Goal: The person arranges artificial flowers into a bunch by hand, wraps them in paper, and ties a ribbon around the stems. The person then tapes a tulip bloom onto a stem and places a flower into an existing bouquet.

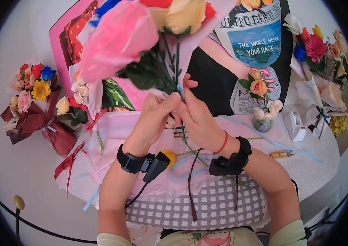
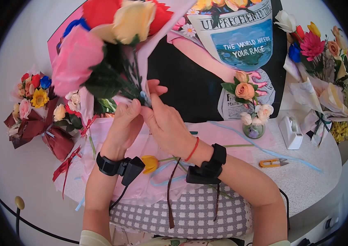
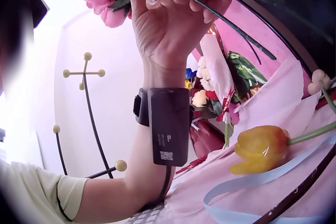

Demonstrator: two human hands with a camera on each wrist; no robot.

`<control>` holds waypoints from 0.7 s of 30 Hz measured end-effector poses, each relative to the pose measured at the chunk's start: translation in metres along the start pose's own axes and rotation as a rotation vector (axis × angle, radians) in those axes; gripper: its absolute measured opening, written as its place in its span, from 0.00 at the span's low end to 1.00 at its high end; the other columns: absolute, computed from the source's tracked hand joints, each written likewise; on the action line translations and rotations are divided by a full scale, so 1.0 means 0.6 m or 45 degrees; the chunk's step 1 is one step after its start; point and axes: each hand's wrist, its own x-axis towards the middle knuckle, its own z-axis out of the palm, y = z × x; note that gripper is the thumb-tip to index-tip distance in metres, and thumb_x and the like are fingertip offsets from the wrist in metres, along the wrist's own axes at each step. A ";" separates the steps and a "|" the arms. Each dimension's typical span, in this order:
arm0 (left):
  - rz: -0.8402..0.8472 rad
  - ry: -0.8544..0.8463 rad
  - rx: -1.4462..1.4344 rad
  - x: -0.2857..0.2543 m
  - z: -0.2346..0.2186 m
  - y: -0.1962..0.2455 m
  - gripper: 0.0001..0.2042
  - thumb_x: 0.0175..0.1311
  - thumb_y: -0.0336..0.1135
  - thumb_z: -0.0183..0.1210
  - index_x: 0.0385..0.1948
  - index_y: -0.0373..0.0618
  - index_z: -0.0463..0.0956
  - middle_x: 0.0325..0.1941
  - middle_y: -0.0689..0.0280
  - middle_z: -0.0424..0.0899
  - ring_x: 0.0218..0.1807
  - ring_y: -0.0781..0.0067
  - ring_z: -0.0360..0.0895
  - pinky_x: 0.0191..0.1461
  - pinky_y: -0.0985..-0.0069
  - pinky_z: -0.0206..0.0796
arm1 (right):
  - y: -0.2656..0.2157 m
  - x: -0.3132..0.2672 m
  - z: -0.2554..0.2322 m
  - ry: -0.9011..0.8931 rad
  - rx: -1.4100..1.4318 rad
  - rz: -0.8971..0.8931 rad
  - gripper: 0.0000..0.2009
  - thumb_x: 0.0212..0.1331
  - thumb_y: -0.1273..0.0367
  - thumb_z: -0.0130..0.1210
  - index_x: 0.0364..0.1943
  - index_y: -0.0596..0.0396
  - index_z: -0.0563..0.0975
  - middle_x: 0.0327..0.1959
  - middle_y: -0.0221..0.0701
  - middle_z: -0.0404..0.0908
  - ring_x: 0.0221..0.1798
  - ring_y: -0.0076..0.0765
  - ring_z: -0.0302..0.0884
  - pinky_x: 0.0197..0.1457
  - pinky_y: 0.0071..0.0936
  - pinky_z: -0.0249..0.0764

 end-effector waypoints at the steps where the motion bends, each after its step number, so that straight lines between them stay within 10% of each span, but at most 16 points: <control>1: -0.048 -0.020 -0.006 0.000 0.001 -0.001 0.29 0.56 0.49 0.55 0.55 0.40 0.61 0.47 0.63 0.72 0.38 0.79 0.64 0.38 0.81 0.53 | 0.001 0.001 -0.003 0.011 0.062 0.029 0.13 0.61 0.67 0.39 0.43 0.64 0.62 0.18 0.42 0.70 0.24 0.49 0.72 0.26 0.38 0.64; 2: -0.097 -0.039 -0.011 0.000 0.002 -0.002 0.25 0.58 0.46 0.54 0.54 0.41 0.63 0.43 0.70 0.74 0.22 0.90 0.62 0.19 0.90 0.49 | 0.002 0.002 -0.005 0.022 0.124 0.058 0.12 0.62 0.68 0.39 0.42 0.64 0.62 0.17 0.41 0.70 0.23 0.47 0.73 0.25 0.37 0.65; 3: -0.072 0.001 0.111 0.002 0.015 0.001 0.26 0.60 0.48 0.49 0.54 0.38 0.60 0.50 0.60 0.71 0.49 0.75 0.69 0.53 0.76 0.60 | 0.009 0.002 -0.006 0.029 0.134 0.074 0.11 0.60 0.69 0.39 0.42 0.64 0.61 0.15 0.38 0.70 0.21 0.44 0.73 0.23 0.34 0.65; 10: 0.078 0.101 0.421 -0.008 0.039 -0.005 0.18 0.64 0.43 0.46 0.47 0.39 0.65 0.48 0.62 0.73 0.46 0.78 0.69 0.52 0.78 0.59 | 0.026 -0.003 0.009 0.146 -0.157 -0.251 0.12 0.55 0.73 0.42 0.43 0.63 0.62 0.22 0.45 0.73 0.27 0.54 0.73 0.28 0.41 0.67; 14: 0.175 0.285 0.368 -0.006 0.057 -0.011 0.13 0.65 0.39 0.46 0.39 0.38 0.73 0.29 0.72 0.72 0.32 0.86 0.66 0.35 0.86 0.60 | 0.018 -0.009 0.011 0.146 -0.203 -0.099 0.14 0.54 0.72 0.42 0.44 0.65 0.62 0.25 0.49 0.73 0.30 0.56 0.72 0.31 0.45 0.68; 21: 0.102 0.456 0.452 0.004 0.015 0.005 0.15 0.65 0.41 0.44 0.32 0.38 0.72 0.25 0.70 0.73 0.26 0.83 0.66 0.29 0.84 0.59 | -0.001 0.028 -0.064 -0.474 -0.864 -0.069 0.24 0.53 0.54 0.50 0.41 0.64 0.72 0.36 0.41 0.75 0.41 0.44 0.72 0.46 0.34 0.67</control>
